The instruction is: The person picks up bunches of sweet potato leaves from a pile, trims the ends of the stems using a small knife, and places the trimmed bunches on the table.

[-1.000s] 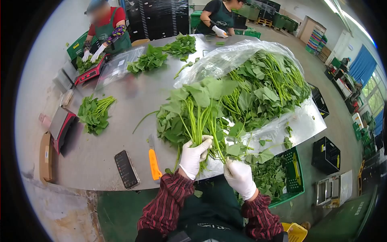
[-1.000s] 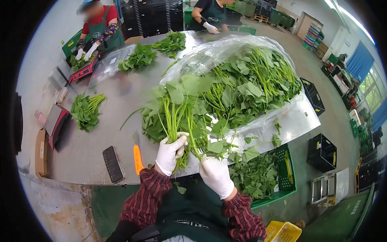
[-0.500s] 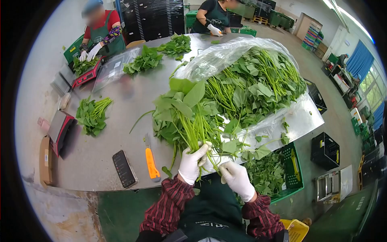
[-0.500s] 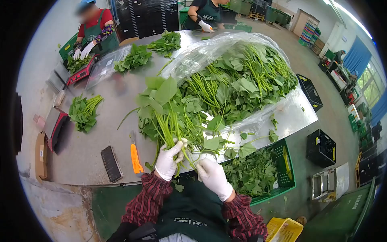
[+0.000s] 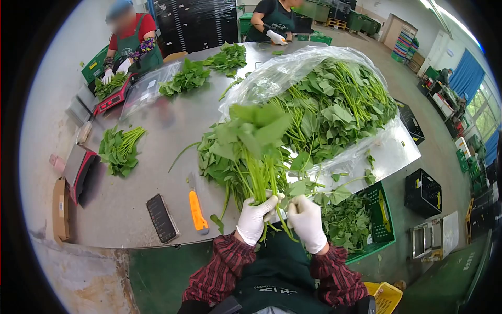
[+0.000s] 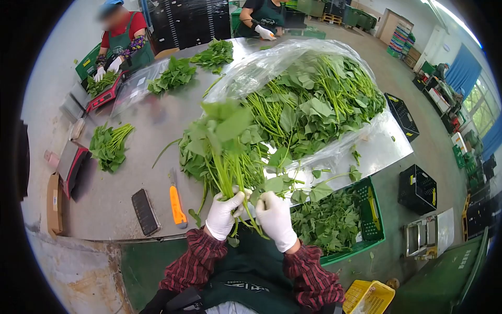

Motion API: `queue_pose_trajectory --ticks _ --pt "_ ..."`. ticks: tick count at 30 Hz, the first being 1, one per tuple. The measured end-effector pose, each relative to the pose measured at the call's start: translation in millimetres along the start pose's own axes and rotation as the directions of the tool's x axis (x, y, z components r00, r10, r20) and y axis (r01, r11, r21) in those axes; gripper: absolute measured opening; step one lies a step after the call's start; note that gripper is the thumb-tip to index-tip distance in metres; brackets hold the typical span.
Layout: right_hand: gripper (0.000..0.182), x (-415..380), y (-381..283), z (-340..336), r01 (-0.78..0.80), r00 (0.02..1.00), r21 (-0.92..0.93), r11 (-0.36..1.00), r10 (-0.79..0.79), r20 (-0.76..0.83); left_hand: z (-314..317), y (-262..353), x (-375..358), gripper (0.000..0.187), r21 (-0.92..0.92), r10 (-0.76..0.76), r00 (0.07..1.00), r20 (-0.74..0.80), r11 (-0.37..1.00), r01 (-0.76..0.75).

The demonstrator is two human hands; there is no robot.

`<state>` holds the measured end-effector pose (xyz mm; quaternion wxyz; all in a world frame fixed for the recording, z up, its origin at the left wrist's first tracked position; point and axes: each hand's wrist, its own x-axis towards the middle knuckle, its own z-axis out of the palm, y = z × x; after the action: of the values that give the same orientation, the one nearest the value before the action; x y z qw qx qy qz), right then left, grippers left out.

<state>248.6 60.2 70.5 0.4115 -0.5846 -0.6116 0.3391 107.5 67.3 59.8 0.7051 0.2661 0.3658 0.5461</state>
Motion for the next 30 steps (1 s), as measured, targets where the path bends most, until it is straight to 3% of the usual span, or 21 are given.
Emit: queue_pose_trajectory --ticks 1,2,4,7,12,15,17,18,20,21,22,24,27,28,30 --pt "0.009 2 0 -4 -0.078 0.997 0.131 0.988 0.077 0.01 0 1 0 0.015 -0.027 -0.007 1.0 0.013 1.0 0.008" --pt "0.01 3 5 -8 -0.193 0.98 0.247 0.95 0.175 0.095 -1 1 1 0.015 -0.028 -0.006 1.0 0.013 1.0 0.007" --pt "0.014 0 -13 -18 -0.324 0.925 0.353 0.878 0.215 0.313 -3 1 2 0.016 -0.098 0.003 0.997 0.077 0.995 0.004" --pt "0.016 0 -17 -15 -0.318 0.889 0.327 0.89 0.159 0.43 -12 -6 4 0.02 -0.131 -0.023 0.986 0.163 0.99 0.045" --pt "0.012 0 -8 -8 -0.34 0.876 0.325 0.882 0.172 0.45 -12 -8 3 0.021 -0.153 -0.015 0.972 0.234 0.987 0.052" --pt "0.01 -3 -6 -6 -0.273 0.904 0.264 0.925 0.152 0.4 -19 -12 4 0.022 -0.141 -0.005 0.965 0.264 0.989 0.043" --pt "0.012 -7 0 4 -0.017 0.99 0.211 0.977 -0.013 0.142 -24 -18 8 0.022 -0.126 -0.006 0.965 0.262 0.991 0.04" --pt "0.012 -6 2 3 -0.019 0.99 0.21 0.977 -0.011 0.141 -23 -19 10 0.023 -0.154 0.028 0.975 0.218 0.988 0.006" --pt "0.015 -2 5 -4 -0.081 0.979 0.175 0.981 0.111 -0.171 -25 -17 12 0.023 -0.199 0.088 0.987 0.132 0.978 -0.06" --pt "0.018 0 4 -10 -0.212 0.96 0.281 0.936 0.253 -0.12 -26 -14 12 0.023 -0.209 0.114 0.985 0.13 0.974 -0.085" --pt "0.02 -1 1 -21 -0.314 0.949 0.253 0.915 0.314 0.044 -28 -11 13 0.022 -0.217 0.141 0.982 0.127 0.97 -0.111" --pt "0.025 -5 2 -20 -0.327 0.923 0.174 0.929 0.274 0.269 -24 -9 11 0.022 -0.198 0.163 0.982 0.099 0.97 -0.141" --pt "0.02 -16 -4 -1 -0.203 0.907 0.069 0.977 0.161 0.39 -11 -6 4 0.021 -0.146 0.173 0.983 0.063 0.976 -0.162" --pt "0.017 -17 12 10 0.193 0.955 -0.099 0.976 -0.164 0.246 -8 -5 2 0.021 -0.112 0.166 0.985 0.047 0.981 -0.16" --pt "0.017 -24 26 23 0.358 0.932 -0.034 0.933 -0.359 -0.045 -7 -3 2 0.02 -0.145 0.166 0.986 0.006 0.976 -0.163"
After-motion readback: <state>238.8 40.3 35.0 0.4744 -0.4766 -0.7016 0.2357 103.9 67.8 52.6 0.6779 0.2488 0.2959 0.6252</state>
